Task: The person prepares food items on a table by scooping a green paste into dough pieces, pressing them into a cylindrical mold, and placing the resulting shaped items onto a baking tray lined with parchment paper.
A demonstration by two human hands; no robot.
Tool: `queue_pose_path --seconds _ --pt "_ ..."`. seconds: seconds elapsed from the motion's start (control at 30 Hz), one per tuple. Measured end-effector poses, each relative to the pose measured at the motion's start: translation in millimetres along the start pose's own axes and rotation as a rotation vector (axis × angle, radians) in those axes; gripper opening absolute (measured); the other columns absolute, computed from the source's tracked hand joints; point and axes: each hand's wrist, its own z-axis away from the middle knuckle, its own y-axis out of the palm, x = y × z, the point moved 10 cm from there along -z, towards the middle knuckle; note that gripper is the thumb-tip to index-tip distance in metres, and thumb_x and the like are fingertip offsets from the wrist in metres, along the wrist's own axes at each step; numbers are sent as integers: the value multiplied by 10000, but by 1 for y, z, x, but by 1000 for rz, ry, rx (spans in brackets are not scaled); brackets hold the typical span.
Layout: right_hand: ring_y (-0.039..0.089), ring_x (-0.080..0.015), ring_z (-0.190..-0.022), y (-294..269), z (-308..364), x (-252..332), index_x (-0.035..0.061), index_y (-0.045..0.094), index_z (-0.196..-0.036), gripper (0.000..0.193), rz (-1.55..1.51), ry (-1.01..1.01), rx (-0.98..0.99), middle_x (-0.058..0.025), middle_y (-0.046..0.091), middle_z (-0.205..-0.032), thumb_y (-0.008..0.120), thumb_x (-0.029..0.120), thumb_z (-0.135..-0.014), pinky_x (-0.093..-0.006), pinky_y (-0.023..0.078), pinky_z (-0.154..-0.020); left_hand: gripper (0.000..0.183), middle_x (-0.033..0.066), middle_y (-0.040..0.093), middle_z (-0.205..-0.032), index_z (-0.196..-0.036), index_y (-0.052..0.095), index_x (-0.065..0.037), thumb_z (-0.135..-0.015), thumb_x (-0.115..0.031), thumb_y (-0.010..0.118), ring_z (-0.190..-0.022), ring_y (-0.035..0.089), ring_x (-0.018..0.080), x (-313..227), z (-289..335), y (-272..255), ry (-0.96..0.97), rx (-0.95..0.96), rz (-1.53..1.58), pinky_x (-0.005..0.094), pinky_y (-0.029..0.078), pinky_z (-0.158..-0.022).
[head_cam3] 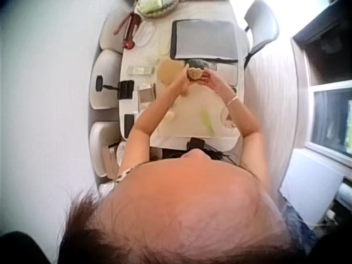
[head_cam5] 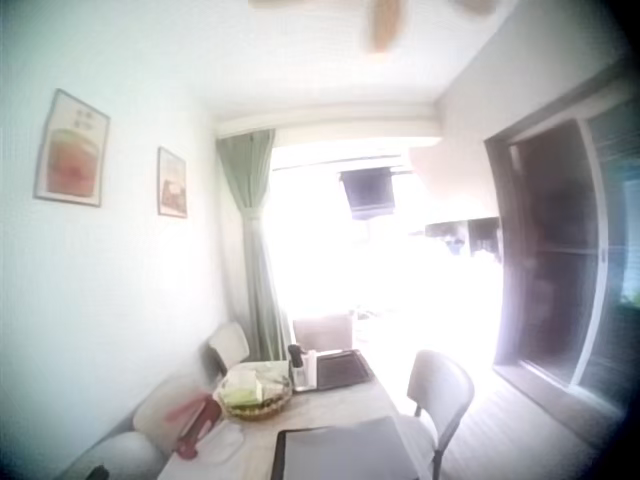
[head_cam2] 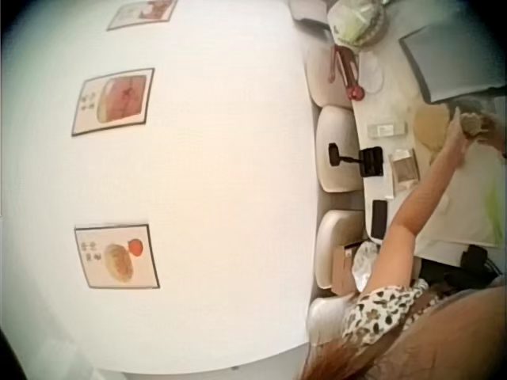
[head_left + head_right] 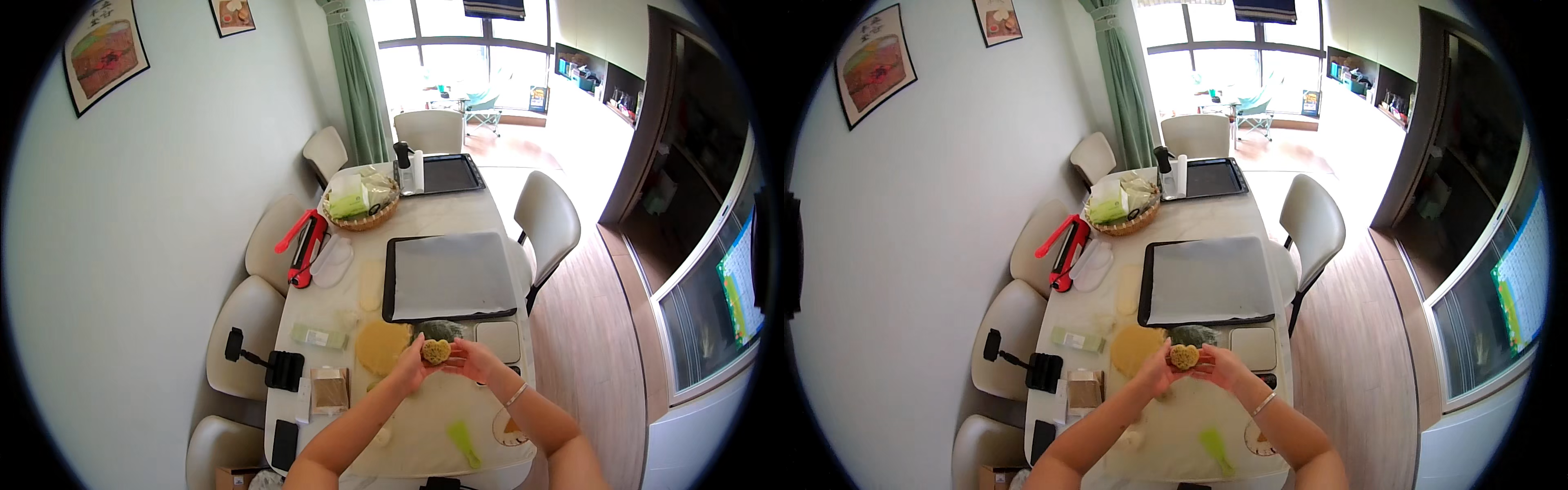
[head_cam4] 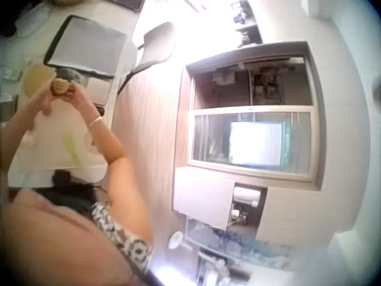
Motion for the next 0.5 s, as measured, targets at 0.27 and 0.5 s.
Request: queue_pose_path --seconds 0.27,0.5 --pt "578 -352 -1042 25 -74 100 -88 504 -1127 436 17 -88 61 -224 573 -1133 423 311 -972 -471 452 -957 522 129 580 -1120 -1156 510 -12 -972 -476 356 -1056 556 251 -103 -64 17 136 -47 -87 406 445 -930" --pt "603 -361 -987 21 -156 144 -84 544 -1050 362 111 -48 22 -228 600 -1077 463 252 -942 -494 480 -904 558 147 581 -1134 -1179 518 19 -962 -475 377 -1036 548 273 -135 -144 -14 54 -53 -37 409 435 -936"
